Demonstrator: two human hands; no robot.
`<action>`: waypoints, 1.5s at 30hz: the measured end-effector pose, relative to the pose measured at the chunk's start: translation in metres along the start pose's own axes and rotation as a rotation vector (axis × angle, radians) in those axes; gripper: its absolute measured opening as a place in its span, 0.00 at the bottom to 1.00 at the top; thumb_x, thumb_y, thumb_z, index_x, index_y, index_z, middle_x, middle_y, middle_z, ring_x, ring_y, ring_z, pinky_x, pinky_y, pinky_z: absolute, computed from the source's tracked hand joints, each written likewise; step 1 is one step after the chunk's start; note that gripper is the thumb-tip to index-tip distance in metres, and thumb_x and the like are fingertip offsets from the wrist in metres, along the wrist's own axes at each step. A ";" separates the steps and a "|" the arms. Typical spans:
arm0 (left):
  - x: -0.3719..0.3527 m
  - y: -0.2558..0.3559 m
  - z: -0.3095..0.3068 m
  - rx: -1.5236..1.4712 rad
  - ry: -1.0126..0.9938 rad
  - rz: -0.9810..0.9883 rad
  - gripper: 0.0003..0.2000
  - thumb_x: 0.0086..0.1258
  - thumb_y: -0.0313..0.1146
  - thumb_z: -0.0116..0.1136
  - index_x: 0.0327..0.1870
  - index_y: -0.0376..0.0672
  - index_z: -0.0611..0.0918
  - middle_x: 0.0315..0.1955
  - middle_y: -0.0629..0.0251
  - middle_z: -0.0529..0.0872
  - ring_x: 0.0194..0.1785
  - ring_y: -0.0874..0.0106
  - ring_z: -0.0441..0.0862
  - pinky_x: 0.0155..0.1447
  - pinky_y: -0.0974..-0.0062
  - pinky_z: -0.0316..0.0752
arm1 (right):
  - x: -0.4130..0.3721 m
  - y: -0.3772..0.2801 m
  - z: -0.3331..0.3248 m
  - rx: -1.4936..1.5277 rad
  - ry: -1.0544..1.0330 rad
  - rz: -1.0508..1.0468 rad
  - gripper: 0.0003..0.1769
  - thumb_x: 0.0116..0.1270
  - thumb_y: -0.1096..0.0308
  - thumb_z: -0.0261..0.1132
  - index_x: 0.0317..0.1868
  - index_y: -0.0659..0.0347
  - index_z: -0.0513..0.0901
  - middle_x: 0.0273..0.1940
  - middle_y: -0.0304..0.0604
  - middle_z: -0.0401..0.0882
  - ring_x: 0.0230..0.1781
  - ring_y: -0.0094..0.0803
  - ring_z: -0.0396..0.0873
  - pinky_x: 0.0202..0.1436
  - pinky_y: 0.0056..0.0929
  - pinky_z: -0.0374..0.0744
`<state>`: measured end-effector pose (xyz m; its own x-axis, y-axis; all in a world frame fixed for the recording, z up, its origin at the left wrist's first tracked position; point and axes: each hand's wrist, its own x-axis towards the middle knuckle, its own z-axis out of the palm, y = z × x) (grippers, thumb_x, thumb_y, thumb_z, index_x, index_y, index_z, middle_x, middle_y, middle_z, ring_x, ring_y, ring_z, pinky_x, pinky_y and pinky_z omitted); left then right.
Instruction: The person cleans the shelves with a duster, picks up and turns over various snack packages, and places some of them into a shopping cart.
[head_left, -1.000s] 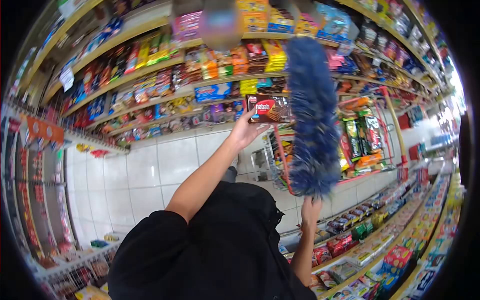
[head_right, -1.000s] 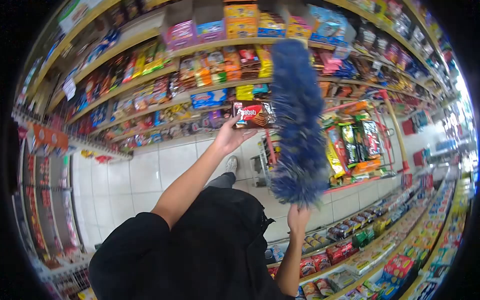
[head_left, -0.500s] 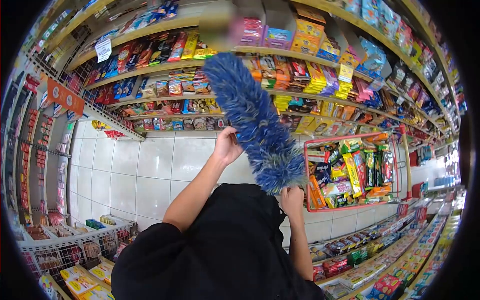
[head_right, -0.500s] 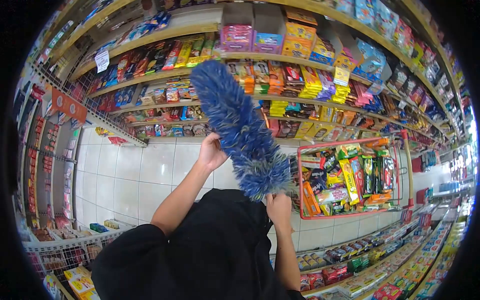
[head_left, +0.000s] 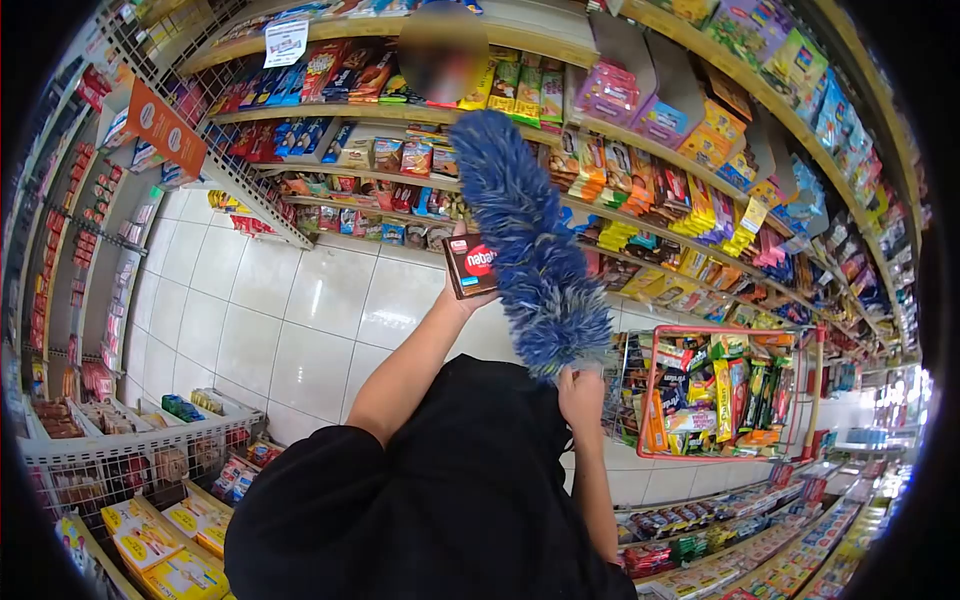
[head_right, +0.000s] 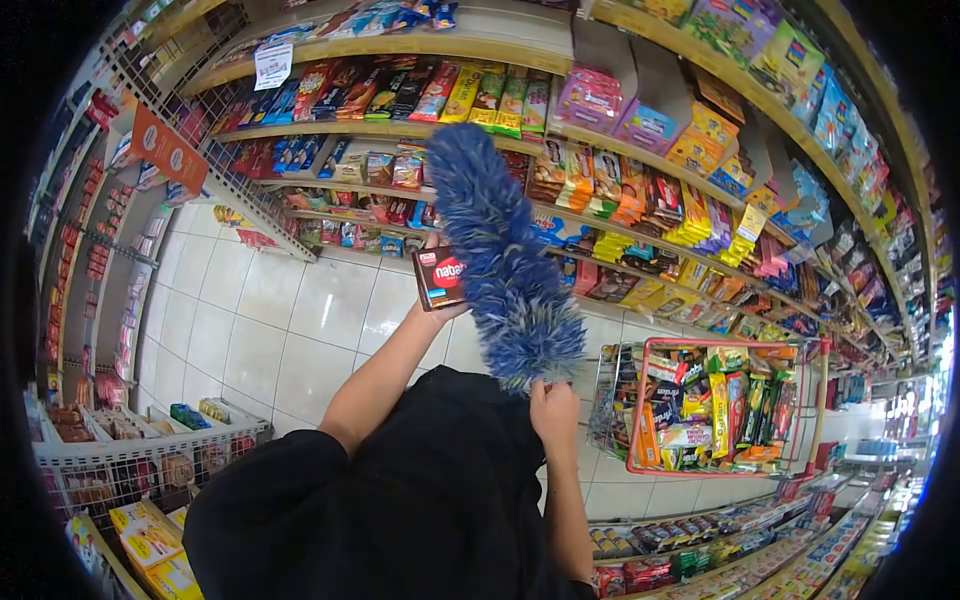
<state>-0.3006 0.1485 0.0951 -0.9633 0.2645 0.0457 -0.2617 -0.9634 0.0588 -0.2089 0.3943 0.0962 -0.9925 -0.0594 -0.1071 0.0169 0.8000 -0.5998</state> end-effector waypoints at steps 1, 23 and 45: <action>0.005 0.006 -0.011 0.090 -0.025 0.110 0.27 0.70 0.53 0.41 0.61 0.42 0.70 0.60 0.56 0.72 0.59 0.61 0.72 0.64 0.60 0.66 | 0.002 -0.005 0.004 -0.002 0.014 0.003 0.21 0.58 0.63 0.56 0.17 0.74 0.75 0.18 0.64 0.72 0.21 0.58 0.75 0.28 0.47 0.71; -0.103 0.122 -0.085 0.183 0.419 0.279 0.21 0.66 0.52 0.46 0.49 0.45 0.76 0.45 0.58 0.79 0.51 0.62 0.75 0.56 0.62 0.69 | 0.043 -0.122 0.082 -0.186 -0.549 -0.269 0.29 0.63 0.42 0.55 0.30 0.64 0.83 0.30 0.58 0.81 0.35 0.55 0.80 0.42 0.49 0.77; 0.028 -0.044 -0.154 -0.450 -0.353 -0.339 0.25 0.67 0.57 0.40 0.47 0.47 0.81 0.41 0.60 0.84 0.45 0.59 0.81 0.54 0.54 0.73 | -0.048 0.027 0.026 -0.040 -0.035 0.218 0.22 0.61 0.61 0.58 0.19 0.75 0.73 0.20 0.64 0.73 0.22 0.54 0.75 0.28 0.44 0.70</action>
<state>-0.3255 0.1915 -0.0599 -0.7661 0.4813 0.4259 -0.6197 -0.7289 -0.2910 -0.1580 0.4029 0.0645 -0.9610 0.0975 -0.2588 0.2253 0.8189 -0.5279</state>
